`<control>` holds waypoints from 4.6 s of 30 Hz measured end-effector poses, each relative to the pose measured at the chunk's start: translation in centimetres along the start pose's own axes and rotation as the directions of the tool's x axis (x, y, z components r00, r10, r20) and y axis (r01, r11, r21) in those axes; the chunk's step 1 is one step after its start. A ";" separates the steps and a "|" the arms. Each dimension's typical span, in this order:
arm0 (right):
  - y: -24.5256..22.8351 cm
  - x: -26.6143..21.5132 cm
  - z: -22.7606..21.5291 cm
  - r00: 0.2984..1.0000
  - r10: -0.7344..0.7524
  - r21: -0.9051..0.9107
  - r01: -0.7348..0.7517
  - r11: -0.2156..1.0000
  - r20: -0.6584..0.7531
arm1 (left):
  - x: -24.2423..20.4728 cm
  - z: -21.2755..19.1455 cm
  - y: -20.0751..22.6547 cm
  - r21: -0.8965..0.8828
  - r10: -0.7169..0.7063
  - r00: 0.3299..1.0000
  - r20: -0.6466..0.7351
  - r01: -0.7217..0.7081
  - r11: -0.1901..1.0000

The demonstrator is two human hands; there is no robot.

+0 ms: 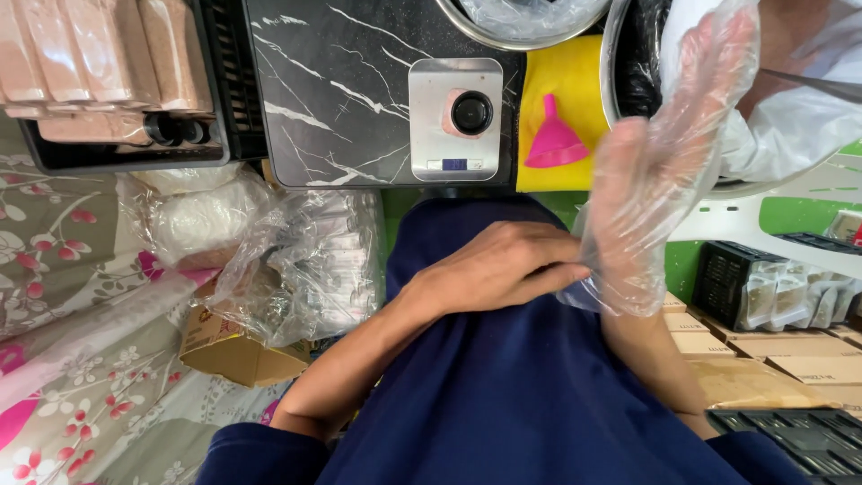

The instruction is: The person scoops pink powder from a large bag into a pink funnel, then pours the powder into small clear plastic bottles. They place black caps on the bottles and set them on a digital scale. The process is repeated for multiple bottles.

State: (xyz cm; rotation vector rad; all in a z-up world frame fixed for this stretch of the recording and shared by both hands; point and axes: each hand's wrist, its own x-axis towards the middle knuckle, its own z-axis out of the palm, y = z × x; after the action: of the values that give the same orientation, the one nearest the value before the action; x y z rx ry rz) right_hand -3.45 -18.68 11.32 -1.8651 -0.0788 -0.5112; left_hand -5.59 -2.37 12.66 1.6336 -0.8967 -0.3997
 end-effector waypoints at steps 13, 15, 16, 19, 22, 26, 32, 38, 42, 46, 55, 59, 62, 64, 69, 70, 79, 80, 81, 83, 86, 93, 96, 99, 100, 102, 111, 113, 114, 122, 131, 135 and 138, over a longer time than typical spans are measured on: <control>3.5 2.5 3.8 0.730 -0.226 -0.230 0.468 0.853 0.645 | -6.2 -8.5 -11.2 0.193 -0.340 0.816 -0.468 0.470 0.861; 5.3 2.0 6.0 0.709 -0.113 -0.092 0.243 0.966 0.696 | -5.6 -7.0 -14.6 0.174 -0.324 0.848 -0.420 0.426 0.888; 6.1 1.7 7.1 0.650 -0.020 0.038 -0.013 0.999 0.760 | -5.3 -6.4 -16.3 0.151 -0.310 0.874 -0.375 0.387 0.910; 4.3 3.0 6.9 0.768 -0.329 -0.156 0.481 0.863 0.550 | -3.8 -3.7 -19.3 0.062 -0.251 0.865 -0.435 0.306 0.950; 2.4 3.3 2.5 0.916 -0.222 -0.065 0.258 0.964 0.335 | -2.4 -2.4 -18.2 -0.033 -0.362 0.752 -0.550 0.414 0.910; 5.1 2.8 -5.8 0.969 -0.149 -0.352 0.071 0.933 -0.199 | -1.4 -1.6 -17.4 -0.136 -0.462 0.632 -0.622 0.494 0.859; 19.8 0.9 -22.5 0.934 -0.332 -0.858 0.059 0.510 -0.134 | 1.3 -1.9 -13.3 -0.012 -0.486 0.639 -0.596 0.598 0.802; 18.0 6.8 -19.2 0.797 -0.533 -0.888 0.429 0.165 0.286 | 5.1 -0.3 -10.0 0.090 -0.381 0.672 -0.635 0.554 0.828; 27.5 3.2 -22.8 0.936 -0.338 -0.925 0.211 0.315 0.099 | 8.1 0.7 -7.4 0.160 -0.302 0.720 -0.625 0.497 0.853; 20.6 3.4 -24.1 0.923 -0.375 -0.480 0.370 0.795 0.089 | 11.1 1.3 -5.8 0.299 -0.211 0.846 -0.491 0.390 0.871; 16.7 3.5 -26.5 0.948 -0.300 -0.848 0.244 0.471 0.106 | 16.8 3.6 -4.5 0.408 -0.268 0.889 -0.371 0.415 0.814; 11.0 4.5 -25.2 0.800 0.536 0.102 -0.529 0.842 -0.270 | 17.8 4.5 -4.4 0.451 -0.298 0.884 -0.359 0.444 0.774; 8.2 5.7 -25.1 0.798 0.531 0.102 -0.526 0.845 -0.284 | 18.2 5.1 -5.2 0.509 -0.331 0.875 -0.353 0.477 0.717; 4.8 7.2 -24.2 0.590 0.673 0.255 -0.637 0.727 -0.446 | 18.5 5.5 -5.8 0.609 -0.260 0.885 -0.387 0.457 0.648; 2.2 7.5 -24.2 0.678 0.547 0.140 -0.558 0.818 -0.491 | 19.6 5.9 -6.3 0.728 -0.181 0.911 -0.370 0.405 0.553; 2.0 7.3 -24.3 0.741 0.476 0.082 -0.501 0.862 -0.474 | 19.8 6.0 -6.3 0.753 -0.171 0.915 -0.366 0.399 0.523; 3.0 6.9 -25.6 0.930 0.250 -0.141 -0.295 0.945 -0.268 | 20.8 6.5 -6.4 0.810 -0.119 0.926 -0.359 0.372 0.453; 3.0 7.0 -25.7 0.931 0.248 -0.141 -0.293 0.946 -0.268 | 20.9 6.6 -6.4 0.810 -0.118 0.925 -0.360 0.373 0.452; 2.9 6.9 -25.7 0.933 0.248 -0.144 -0.292 0.946 -0.259 | 20.9 6.6 -6.4 0.825 -0.107 0.930 -0.352 0.362 0.433; 2.9 6.9 -25.8 0.935 0.248 -0.149 -0.291 0.945 -0.253 | 20.9 6.6 -6.5 0.840 -0.094 0.935 -0.342 0.349 0.416; 3.3 6.9 -26.0 0.955 0.203 -0.180 -0.243 0.953 -0.214 | 20.9 6.6 -6.4 0.837 -0.094 0.930 -0.355 0.361 0.411; 2.9 6.9 -25.8 0.969 0.162 -0.245 -0.206 0.947 -0.187 | 20.8 6.8 -6.6 0.849 -0.068 0.932 -0.357 0.354 0.393; 3.4 6.8 -25.8 0.976 0.113 -0.275 -0.162 0.948 -0.185 | 20.7 6.7 -6.7 0.851 -0.057 0.931 -0.360 0.353 0.390; 3.0 7.0 -25.9 0.989 0.030 -0.338 -0.079 0.938 -0.146 | 20.8 6.9 -7.1 0.848 -0.040 0.932 -0.361 0.346 0.401; 2.7 7.0 -25.8 0.993 0.020 -0.349 -0.059 0.935 -0.114 | 20.6 6.9 -7.2 0.849 -0.040 0.931 -0.363 0.348 0.398; 2.8 6.6 -25.7 0.990 0.047 -0.334 -0.088 0.938 -0.129 | 20.5 7.0 -7.2 0.846 -0.039 0.932 -0.361 0.345 0.407; 14.0 4.3 -24.8 0.990 -0.137 -0.674 0.088 0.734 -0.020 | 19.3 6.9 -7.7 0.758 -0.053 0.913 -0.403 0.366 0.539; 12.6 4.1 -23.9 0.980 -0.169 -0.983 0.126 0.135 0.103 | 18.7 6.8 -7.0 0.710 -0.068 0.902 -0.427 0.381 0.592; 9.9 4.1 -23.9 0.996 0.051 -0.762 -0.089 0.642 -0.074 | 18.4 6.7 -6.2 0.637 -0.094 0.895 -0.436 0.380 0.671; 4.7 4.8 -18.1 0.952 0.254 0.010 -0.257 0.966 -0.172 | 13.8 5.1 -3.0 0.284 -0.198 0.846 -0.494 0.373 0.883; 1.2 6.2 -2.8 0.969 -0.213 0.360 0.155 0.920 0.128 | 5.3 0.7 -6.5 0.057 -0.297 0.763 -0.574 0.399 0.915; 1.7 5.4 2.9 0.903 -0.311 0.175 0.270 0.947 0.295 | 0.9 -0.4 -13.3 0.025 -0.331 0.734 -0.592 0.427 0.904; 4.0 4.1 5.4 0.900 -0.233 0.191 0.172 0.966 0.368 | -0.7 -0.8 -16.4 -0.026 -0.362 0.706 -0.609 0.438 0.899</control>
State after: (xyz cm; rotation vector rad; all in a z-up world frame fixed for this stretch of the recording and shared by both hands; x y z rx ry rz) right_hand 3.12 -15.98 7.90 -1.7906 -0.5700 -0.2594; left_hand 0.07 -0.76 -2.72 1.9107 -0.0685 -0.0920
